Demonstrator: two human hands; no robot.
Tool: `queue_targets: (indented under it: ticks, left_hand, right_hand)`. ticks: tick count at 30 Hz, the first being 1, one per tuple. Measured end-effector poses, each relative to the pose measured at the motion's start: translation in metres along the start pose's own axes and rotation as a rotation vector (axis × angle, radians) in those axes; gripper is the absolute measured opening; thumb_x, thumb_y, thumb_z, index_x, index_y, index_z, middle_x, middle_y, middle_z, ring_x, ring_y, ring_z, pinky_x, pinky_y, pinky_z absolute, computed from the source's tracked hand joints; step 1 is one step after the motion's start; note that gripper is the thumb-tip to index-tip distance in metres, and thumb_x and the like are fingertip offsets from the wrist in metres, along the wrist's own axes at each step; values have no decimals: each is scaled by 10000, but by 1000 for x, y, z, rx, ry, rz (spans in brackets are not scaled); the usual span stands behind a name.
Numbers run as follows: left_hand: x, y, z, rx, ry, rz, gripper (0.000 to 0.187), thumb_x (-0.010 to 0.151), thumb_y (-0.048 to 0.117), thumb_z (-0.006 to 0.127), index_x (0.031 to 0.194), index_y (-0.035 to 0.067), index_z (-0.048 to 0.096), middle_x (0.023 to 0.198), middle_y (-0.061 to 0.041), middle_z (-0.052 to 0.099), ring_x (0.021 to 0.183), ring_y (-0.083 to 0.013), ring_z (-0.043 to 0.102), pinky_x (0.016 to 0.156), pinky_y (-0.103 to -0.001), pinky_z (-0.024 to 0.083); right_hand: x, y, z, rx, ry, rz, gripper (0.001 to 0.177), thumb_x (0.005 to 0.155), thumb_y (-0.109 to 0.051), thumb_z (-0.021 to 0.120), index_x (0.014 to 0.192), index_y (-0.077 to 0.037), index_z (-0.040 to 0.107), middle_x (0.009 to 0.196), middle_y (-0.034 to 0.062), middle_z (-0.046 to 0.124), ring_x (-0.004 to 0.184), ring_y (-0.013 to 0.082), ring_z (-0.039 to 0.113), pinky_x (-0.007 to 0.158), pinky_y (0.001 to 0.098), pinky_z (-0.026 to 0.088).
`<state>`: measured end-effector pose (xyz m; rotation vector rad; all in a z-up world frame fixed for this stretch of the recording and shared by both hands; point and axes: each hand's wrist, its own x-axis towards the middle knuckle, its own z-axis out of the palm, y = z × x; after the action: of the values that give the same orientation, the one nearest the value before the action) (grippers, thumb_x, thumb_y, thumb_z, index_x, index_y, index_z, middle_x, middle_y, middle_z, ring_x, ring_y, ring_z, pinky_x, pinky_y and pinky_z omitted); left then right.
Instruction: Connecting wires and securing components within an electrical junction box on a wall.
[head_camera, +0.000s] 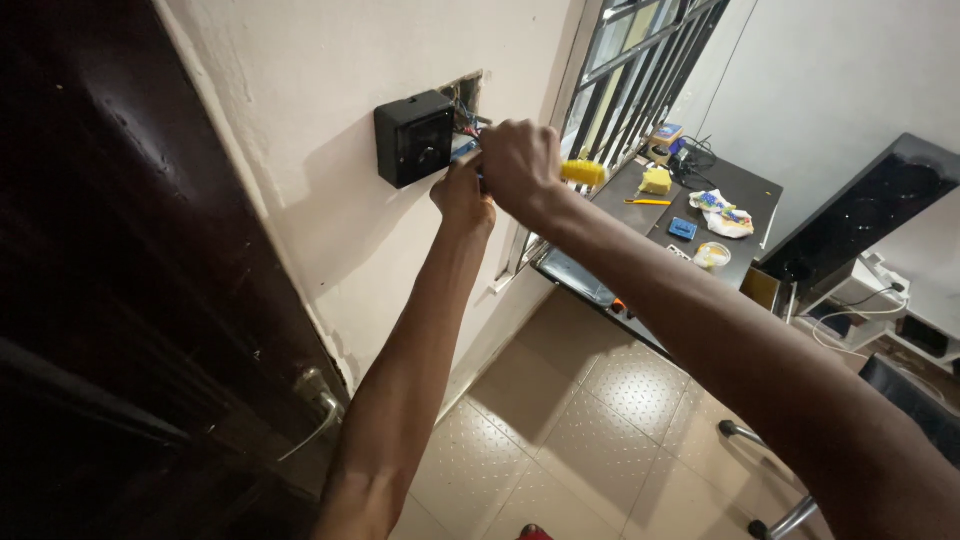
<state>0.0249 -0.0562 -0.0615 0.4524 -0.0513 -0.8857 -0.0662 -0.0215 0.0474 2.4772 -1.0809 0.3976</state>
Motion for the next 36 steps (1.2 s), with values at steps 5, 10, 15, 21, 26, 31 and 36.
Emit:
queue_targets:
  ticks: [5, 10, 15, 21, 26, 31, 36]
  left_hand:
    - [60, -36, -41, -167, -194, -48, 131, 904, 56, 721, 929, -16, 614, 808, -88, 608, 566, -178, 577, 440, -310, 453]
    - [-16, 15, 9, -65, 55, -113, 72, 863, -14, 652, 915, -58, 631, 849, -119, 683, 641, -206, 683, 513, -320, 552]
    - [24, -16, -15, -16, 45, -18, 160, 835, -41, 736, 947, -31, 622, 907, -75, 636, 694, -177, 640, 510, -324, 514]
    - [-10, 8, 7, -20, 65, -64, 232, 807, -71, 753, 1000, -96, 626, 952, -142, 668, 731, -227, 678, 557, -343, 567]
    - [-14, 12, 10, 13, 61, -116, 269, 783, -52, 761, 1004, -78, 610, 954, -145, 666, 731, -244, 681, 565, -368, 584]
    - [-19, 15, 14, 49, 61, -118, 249, 765, -52, 795, 948, -85, 630, 914, -157, 672, 683, -249, 657, 528, -385, 561]
    - [-23, 22, 14, 72, -2, -86, 287, 724, -104, 789, 980, -54, 669, 910, -139, 698, 677, -252, 684, 512, -395, 551]
  right_hand:
    - [-15, 1, 13, -452, 160, -229, 282, 956, -280, 682, 773, -67, 702, 641, 34, 639, 504, 100, 557, 418, 300, 480]
    - [-15, 2, 14, -526, 260, -325, 281, 930, -302, 665, 776, -68, 694, 577, 43, 644, 416, 74, 566, 328, 264, 494]
    - [-8, -3, -4, -184, -59, -137, 204, 981, -186, 668, 820, -85, 742, 689, 96, 687, 527, 145, 602, 456, 333, 541]
    - [2, -3, -7, 82, -69, 85, 140, 876, -35, 596, 912, -34, 731, 616, 126, 659, 427, 139, 558, 361, 311, 478]
    - [-1, -3, -28, 190, -169, 217, 172, 914, -116, 610, 885, 26, 702, 632, 120, 617, 450, 132, 483, 348, 296, 424]
    - [15, 12, -8, 386, -199, 353, 258, 977, -209, 618, 851, 1, 696, 649, 92, 595, 475, 131, 459, 363, 312, 390]
    - [7, 13, -9, 294, -197, 304, 289, 931, -277, 728, 808, -19, 689, 646, 52, 588, 500, 123, 441, 392, 352, 373]
